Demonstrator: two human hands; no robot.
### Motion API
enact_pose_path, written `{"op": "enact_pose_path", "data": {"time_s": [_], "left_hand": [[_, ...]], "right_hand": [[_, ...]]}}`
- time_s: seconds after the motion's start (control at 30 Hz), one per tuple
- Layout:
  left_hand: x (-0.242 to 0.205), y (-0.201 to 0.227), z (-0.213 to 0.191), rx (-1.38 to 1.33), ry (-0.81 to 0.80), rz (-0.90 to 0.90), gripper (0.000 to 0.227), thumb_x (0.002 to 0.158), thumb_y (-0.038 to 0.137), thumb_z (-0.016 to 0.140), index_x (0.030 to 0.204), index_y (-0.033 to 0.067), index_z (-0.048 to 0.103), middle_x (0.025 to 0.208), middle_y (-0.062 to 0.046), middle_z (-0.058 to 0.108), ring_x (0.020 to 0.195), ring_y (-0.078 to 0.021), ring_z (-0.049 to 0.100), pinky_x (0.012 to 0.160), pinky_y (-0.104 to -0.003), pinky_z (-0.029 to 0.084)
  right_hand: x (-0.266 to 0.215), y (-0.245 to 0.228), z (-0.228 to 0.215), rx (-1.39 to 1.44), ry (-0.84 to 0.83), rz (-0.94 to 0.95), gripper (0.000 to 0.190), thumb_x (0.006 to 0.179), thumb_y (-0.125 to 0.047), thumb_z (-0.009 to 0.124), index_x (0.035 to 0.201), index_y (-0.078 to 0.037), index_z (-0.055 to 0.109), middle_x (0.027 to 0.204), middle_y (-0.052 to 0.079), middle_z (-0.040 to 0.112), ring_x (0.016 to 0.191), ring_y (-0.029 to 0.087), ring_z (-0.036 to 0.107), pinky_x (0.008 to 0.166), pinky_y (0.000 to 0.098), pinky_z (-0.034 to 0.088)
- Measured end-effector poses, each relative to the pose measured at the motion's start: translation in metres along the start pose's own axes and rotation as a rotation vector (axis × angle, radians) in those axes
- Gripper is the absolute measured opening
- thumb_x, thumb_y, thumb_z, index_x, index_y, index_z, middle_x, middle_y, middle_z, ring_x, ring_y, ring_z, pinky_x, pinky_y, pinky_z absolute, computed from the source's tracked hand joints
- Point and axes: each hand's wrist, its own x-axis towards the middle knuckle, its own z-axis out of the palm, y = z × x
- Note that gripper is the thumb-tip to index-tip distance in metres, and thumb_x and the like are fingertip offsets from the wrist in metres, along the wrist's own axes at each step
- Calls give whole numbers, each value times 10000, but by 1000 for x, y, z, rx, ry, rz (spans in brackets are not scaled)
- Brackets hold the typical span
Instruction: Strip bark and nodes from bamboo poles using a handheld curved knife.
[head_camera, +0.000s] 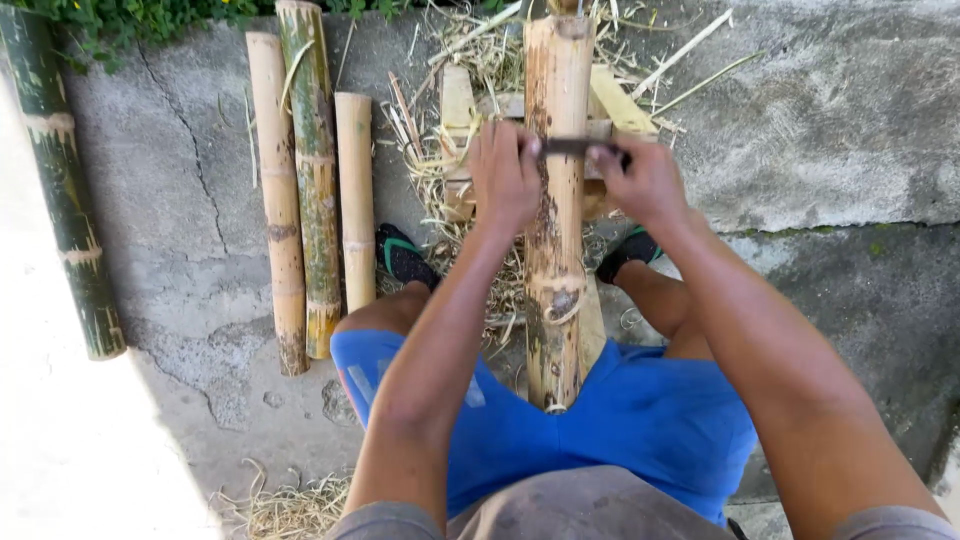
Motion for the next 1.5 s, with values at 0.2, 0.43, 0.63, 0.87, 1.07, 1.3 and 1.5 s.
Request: {"op": "enact_pose_path", "data": {"time_s": [0.2, 0.43, 0.63, 0.87, 1.07, 1.3, 1.5], "left_hand": [[126, -29, 10, -168, 100, 211, 129, 972, 143, 646, 936, 101, 530, 939, -56, 485, 872, -209, 437, 801, -399, 393], [134, -30, 15, -343, 52, 155, 133, 1005, 172, 649, 969, 71, 570, 915, -67, 582, 858, -251, 557, 800, -443, 465], [64, -20, 9, -145, 160, 279, 110, 1010, 198, 637, 1018, 100, 586, 969, -86, 589, 925, -293, 513, 840, -463, 394], [-85, -5, -13, -130, -25, 7, 78, 943, 101, 614, 976, 106, 543, 1001, -111, 509, 949, -302, 489, 859, -451, 346], [-141, 26, -38, -86, -57, -90, 113, 919, 94, 630, 1003, 91, 554, 1031, -136, 514, 986, -336, 489, 842, -465, 338], [-65, -30, 23, -125, -146, -104, 111, 1029, 121, 558, 951, 145, 482, 942, -91, 468, 906, -227, 444, 846, -396, 384], [-124, 10, -14, 80, -169, -52, 98, 989, 91, 559, 946, 121, 476, 988, -109, 464, 902, -235, 414, 796, -413, 337]], "right_hand": [[99, -11, -18, -209, 88, -35, 419, 1114, -385, 686, 889, -32, 695, 569, 51, 584, 451, 164, 535, 438, 366, 386], [106, 6, -12, -250, 170, -229, 399, 1139, -376, 704, 955, -22, 713, 603, 89, 610, 507, 192, 604, 469, 363, 443], [43, 6, -2, -138, 86, -169, 378, 1161, -345, 676, 981, -12, 687, 661, 85, 627, 541, 202, 623, 472, 376, 467], [-83, -30, 5, -83, -4, -65, 337, 1101, -312, 685, 919, -29, 666, 694, 162, 632, 517, 268, 608, 500, 402, 471], [-148, -32, 18, -69, -16, 7, 377, 1071, -353, 704, 901, -25, 630, 747, 222, 631, 700, 440, 642, 570, 472, 481], [-71, -38, -1, -26, -60, 134, 310, 1087, -322, 631, 1027, -36, 735, 695, 138, 675, 544, 206, 624, 493, 377, 470], [-139, 12, 35, -70, 12, -30, 414, 1100, -322, 669, 845, -3, 600, 670, 203, 564, 563, 286, 553, 568, 415, 467]]}}
